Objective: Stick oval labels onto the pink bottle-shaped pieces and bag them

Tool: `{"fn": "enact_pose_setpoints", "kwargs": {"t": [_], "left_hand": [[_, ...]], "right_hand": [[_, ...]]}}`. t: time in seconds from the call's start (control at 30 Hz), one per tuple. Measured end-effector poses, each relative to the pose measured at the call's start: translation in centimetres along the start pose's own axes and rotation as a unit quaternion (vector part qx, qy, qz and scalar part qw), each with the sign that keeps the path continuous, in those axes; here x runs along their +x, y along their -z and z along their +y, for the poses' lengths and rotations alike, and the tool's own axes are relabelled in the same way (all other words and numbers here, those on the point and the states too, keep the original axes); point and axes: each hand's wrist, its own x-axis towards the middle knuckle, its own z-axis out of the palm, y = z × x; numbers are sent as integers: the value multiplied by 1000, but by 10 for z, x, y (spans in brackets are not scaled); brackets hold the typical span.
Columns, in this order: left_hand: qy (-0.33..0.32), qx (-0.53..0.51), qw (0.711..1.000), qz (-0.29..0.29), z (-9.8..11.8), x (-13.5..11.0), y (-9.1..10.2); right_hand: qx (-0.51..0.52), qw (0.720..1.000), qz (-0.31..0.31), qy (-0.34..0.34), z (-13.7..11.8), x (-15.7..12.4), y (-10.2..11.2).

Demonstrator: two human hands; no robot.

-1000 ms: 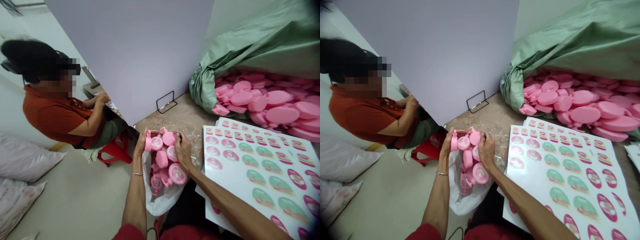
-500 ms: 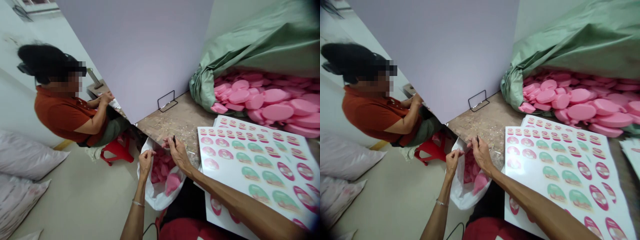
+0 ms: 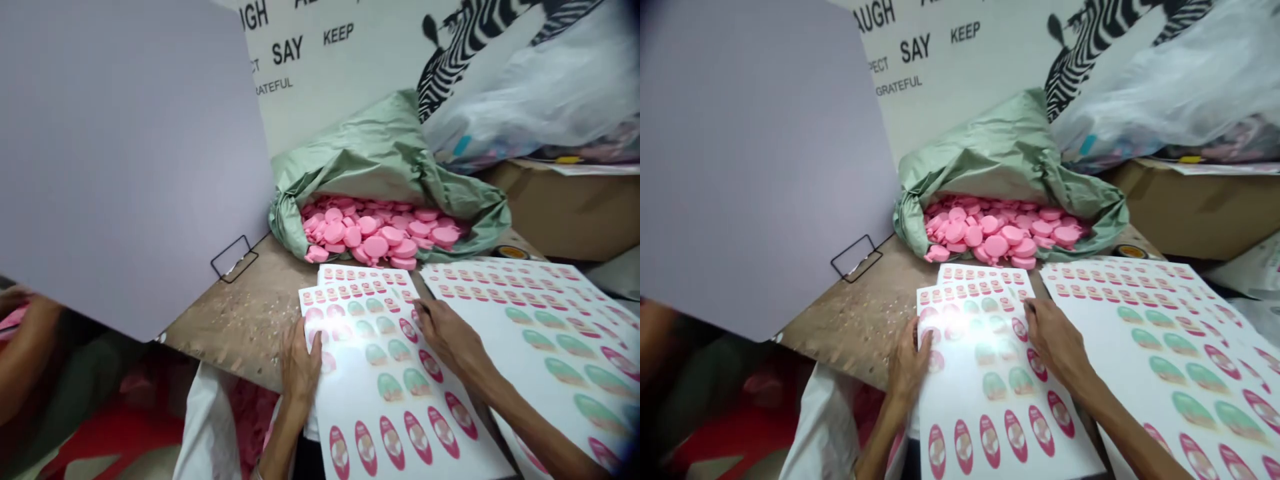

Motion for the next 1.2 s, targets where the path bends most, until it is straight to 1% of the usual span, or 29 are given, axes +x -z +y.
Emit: {"fn": "enact_pose_setpoints", "kwargs": {"t": [0.03, 0.1, 0.17, 0.23, 0.3, 0.4, 0.47, 0.53, 0.6, 0.67, 0.73, 0.8, 0.87, 0.9, 0.93, 0.97, 1.0, 1.03, 1.07, 1.1, 1.13, 1.17, 1.2], "left_hand": [[-16, 40, 999, -5, 4, 10, -6], [-47, 121, 991, -17, 13, 28, -16], [-70, 165, 983, -25, 23, 42, -25], [-80, 192, 978, -27, 31, 51, -31], [-80, 218, 972, -30, 36, 57, -35], [-79, 246, 965, -35, 37, 59, -38], [-82, 249, 965, -28, 33, 57, -41], [-87, 239, 967, -17, 25, 55, -45], [-93, 222, 971, -11, 16, 53, -47], [-101, 199, 975, -20, 8, 53, -46], [-111, 171, 978, -37, 6, 54, -38], [-115, 137, 983, -41, 13, 57, -23], [-126, 105, 986, -39, 32, 60, -6], [-145, 92, 984, -49, 45, 62, 1], [-174, 82, 978, -79, 59, 62, 8], [-201, 77, 969, -118, 72, 61, 12], [-221, 75, 959, -162, 85, 59, 15], [-230, 75, 947, -212, 94, 56, 15], [-227, 76, 935, -260, 101, 52, 14], [-215, 73, 926, -301, 105, 48, 11], [-193, 62, 922, -330, 105, 45, 9], [-163, 38, 924, -344, 102, 42, 6], [-127, -4, 933, -338, 96, 41, 4]], "right_hand": [[-25, 1000, -4, -1, 13, -5, 1], [-29, 999, -23, 1, 28, -16, 0], [-11, 999, -30, 4, 35, -22, -1], [-16, 999, -30, -3, 37, -16, 2], [-27, 999, -39, -13, 37, 6, 9], [-2, 998, -52, -32, 33, 63, 11], [13, 998, -47, -33, 24, 107, 1], [13, 998, -35, -50, 12, 143, -17], [11, 997, -17, -71, 1, 167, -35], [9, 996, -1, -83, -7, 178, -46], [9, 997, 9, -80, -9, 177, -44], [9, 998, 10, -54, -9, 166, -30], [12, 1000, -10, -5, -12, 147, -10], [15, 999, -36, 35, -16, 135, 1], [20, 993, -76, 87, -22, 120, 11], [23, 975, -139, 172, -29, 104, 21], [32, 947, -197, 251, -37, 88, 29], [47, 921, -241, 304, -45, 73, 35], [58, 898, -281, 334, -51, 59, 40], [68, 884, -307, 345, -56, 48, 42], [80, 879, -323, 341, -57, 40, 44], [96, 882, -329, 325, -56, 35, 43], [118, 892, -320, 296, -52, 33, 42]]}}
